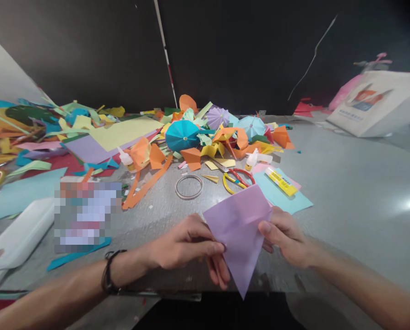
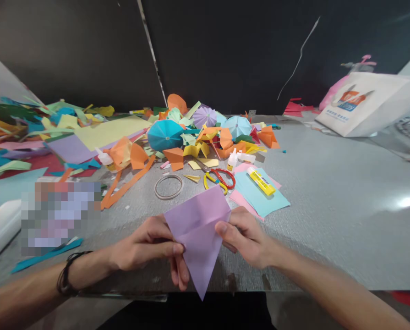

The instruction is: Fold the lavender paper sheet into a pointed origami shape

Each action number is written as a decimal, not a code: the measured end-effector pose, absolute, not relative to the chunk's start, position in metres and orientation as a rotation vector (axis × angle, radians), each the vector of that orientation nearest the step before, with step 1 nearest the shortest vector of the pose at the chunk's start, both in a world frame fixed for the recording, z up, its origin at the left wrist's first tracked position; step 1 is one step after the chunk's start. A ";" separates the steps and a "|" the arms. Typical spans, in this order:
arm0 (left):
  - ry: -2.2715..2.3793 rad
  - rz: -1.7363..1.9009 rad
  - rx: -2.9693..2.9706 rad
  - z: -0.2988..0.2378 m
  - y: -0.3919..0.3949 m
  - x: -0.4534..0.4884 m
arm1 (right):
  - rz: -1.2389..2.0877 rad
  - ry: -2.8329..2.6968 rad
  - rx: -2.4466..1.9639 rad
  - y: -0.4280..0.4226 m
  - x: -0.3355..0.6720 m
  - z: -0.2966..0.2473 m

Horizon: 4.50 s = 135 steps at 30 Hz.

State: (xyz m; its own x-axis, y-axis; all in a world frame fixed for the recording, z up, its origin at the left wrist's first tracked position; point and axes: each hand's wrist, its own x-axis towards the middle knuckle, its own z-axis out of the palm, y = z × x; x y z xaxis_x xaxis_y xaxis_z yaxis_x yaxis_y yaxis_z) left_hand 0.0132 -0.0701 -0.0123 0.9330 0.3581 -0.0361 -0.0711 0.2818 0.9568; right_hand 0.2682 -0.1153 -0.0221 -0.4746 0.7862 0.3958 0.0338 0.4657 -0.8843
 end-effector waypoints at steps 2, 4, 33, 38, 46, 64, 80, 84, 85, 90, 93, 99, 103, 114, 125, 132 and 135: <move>0.279 0.298 1.289 -0.010 -0.068 0.012 | 0.927 -1.779 -0.767 -0.116 0.271 -0.022; 0.291 0.297 1.336 -0.009 -0.065 0.011 | 0.746 -1.671 -0.818 -0.115 0.275 -0.020; 0.408 0.251 1.342 -0.008 -0.049 0.005 | 0.956 -1.882 -0.949 -0.109 0.284 0.000; 0.382 0.223 1.323 -0.006 -0.049 0.005 | 0.874 -1.950 -0.864 -0.107 0.286 -0.002; 0.389 0.244 1.342 -0.007 -0.051 0.004 | 0.970 -1.849 -0.926 -0.105 0.282 -0.001; 0.432 0.626 1.173 -0.017 -0.048 0.019 | 1.819 -1.600 -1.045 -0.111 0.253 -0.018; 0.449 0.521 1.248 -0.022 -0.051 0.020 | 1.579 -1.613 -0.970 -0.104 0.253 -0.017; 0.510 0.542 1.265 -0.029 -0.051 0.022 | 1.506 -1.609 -1.106 -0.104 0.252 -0.022; 0.518 0.550 1.265 -0.030 -0.051 0.022 | 1.472 -1.615 -1.134 -0.105 0.251 -0.022; 0.513 0.548 1.245 -0.032 -0.050 0.022 | 1.361 -1.668 -1.154 -0.108 0.249 -0.018; 0.470 0.503 1.223 -0.031 -0.050 0.021 | 1.288 -1.681 -1.146 -0.109 0.251 -0.016; 0.457 0.471 1.225 -0.030 -0.051 0.020 | 1.208 -1.735 -1.187 -0.108 0.253 -0.018; 0.466 0.447 1.252 -0.031 -0.049 0.017 | 1.161 -1.572 -1.164 -0.106 0.255 -0.020; 0.456 0.373 1.352 -0.030 -0.047 0.012 | 1.132 -1.632 -1.041 -0.110 0.265 -0.015; 0.521 0.370 1.395 -0.026 -0.049 0.013 | 0.992 -1.815 -1.217 -0.113 0.261 -0.014; 0.553 0.386 1.506 -0.026 -0.047 0.015 | 0.920 -1.726 -1.213 -0.108 0.260 -0.007; 0.559 0.453 1.519 -0.030 -0.043 0.016 | 0.997 -1.634 -1.177 -0.105 0.260 -0.008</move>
State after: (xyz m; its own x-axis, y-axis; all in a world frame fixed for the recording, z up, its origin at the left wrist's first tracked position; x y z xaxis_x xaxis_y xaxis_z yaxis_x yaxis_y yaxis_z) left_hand 0.0162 -0.0434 -0.0301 0.7967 0.6013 -0.0605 0.0656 0.0135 0.9978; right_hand 0.2605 -0.1053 -0.0077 -0.1799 0.9653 0.1890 0.2732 0.2336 -0.9332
